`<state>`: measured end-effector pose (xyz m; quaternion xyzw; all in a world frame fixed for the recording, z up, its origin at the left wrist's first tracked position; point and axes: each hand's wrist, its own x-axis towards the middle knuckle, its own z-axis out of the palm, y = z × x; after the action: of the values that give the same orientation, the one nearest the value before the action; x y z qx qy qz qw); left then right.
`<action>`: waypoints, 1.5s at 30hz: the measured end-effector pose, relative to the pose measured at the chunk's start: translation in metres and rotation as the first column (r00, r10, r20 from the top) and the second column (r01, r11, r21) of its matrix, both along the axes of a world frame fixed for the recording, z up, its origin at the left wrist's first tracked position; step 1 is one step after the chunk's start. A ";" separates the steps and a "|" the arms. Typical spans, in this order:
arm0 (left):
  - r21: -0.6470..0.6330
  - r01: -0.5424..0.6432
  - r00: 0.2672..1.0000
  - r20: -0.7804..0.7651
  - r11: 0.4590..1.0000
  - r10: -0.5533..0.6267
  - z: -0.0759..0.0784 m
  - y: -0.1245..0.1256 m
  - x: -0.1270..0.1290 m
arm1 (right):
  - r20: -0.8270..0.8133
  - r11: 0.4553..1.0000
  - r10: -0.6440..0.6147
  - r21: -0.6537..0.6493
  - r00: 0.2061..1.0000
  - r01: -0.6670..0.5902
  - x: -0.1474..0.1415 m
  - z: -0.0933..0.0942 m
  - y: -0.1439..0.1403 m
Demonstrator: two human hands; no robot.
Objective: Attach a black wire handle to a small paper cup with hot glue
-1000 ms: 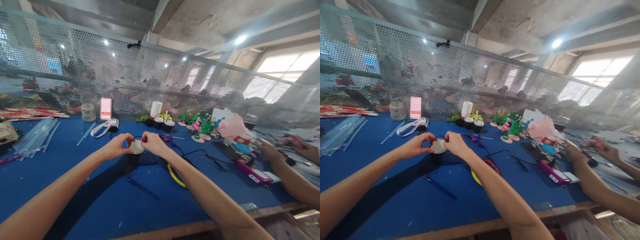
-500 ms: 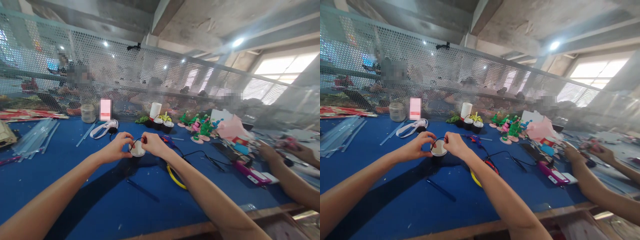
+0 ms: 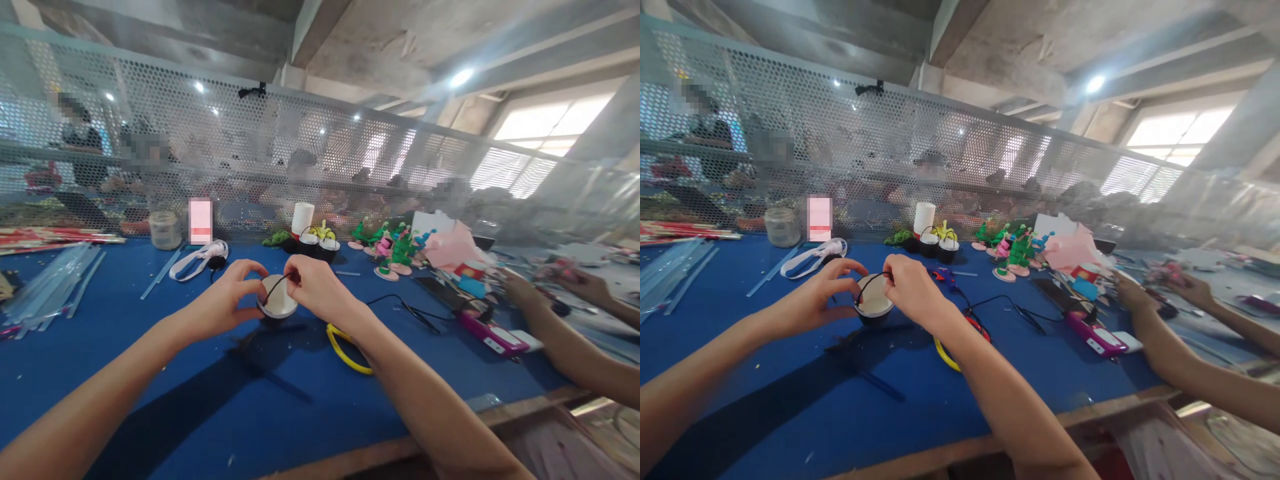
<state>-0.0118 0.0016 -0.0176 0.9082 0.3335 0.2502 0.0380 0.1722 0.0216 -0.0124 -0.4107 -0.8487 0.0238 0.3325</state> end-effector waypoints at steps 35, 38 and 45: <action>-0.147 0.003 0.999 0.041 0.989 0.003 0.004 -0.015 0.009 | 0.035 0.983 0.182 0.005 0.983 -0.182 0.003 0.001 0.003; -0.203 -0.003 0.998 0.058 0.979 0.015 0.003 -0.014 0.009 | 0.018 0.980 0.195 -0.045 0.981 -0.194 0.001 -0.003 0.007; -0.277 -0.003 0.996 0.088 0.961 0.028 0.001 -0.009 0.006 | 0.002 0.969 0.201 -0.147 0.980 -0.198 0.002 -0.004 0.012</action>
<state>-0.0057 -0.0078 -0.0170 0.8790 0.3701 0.2427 0.1775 0.1741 0.0337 -0.0166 -0.3466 -0.8844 0.1157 0.2905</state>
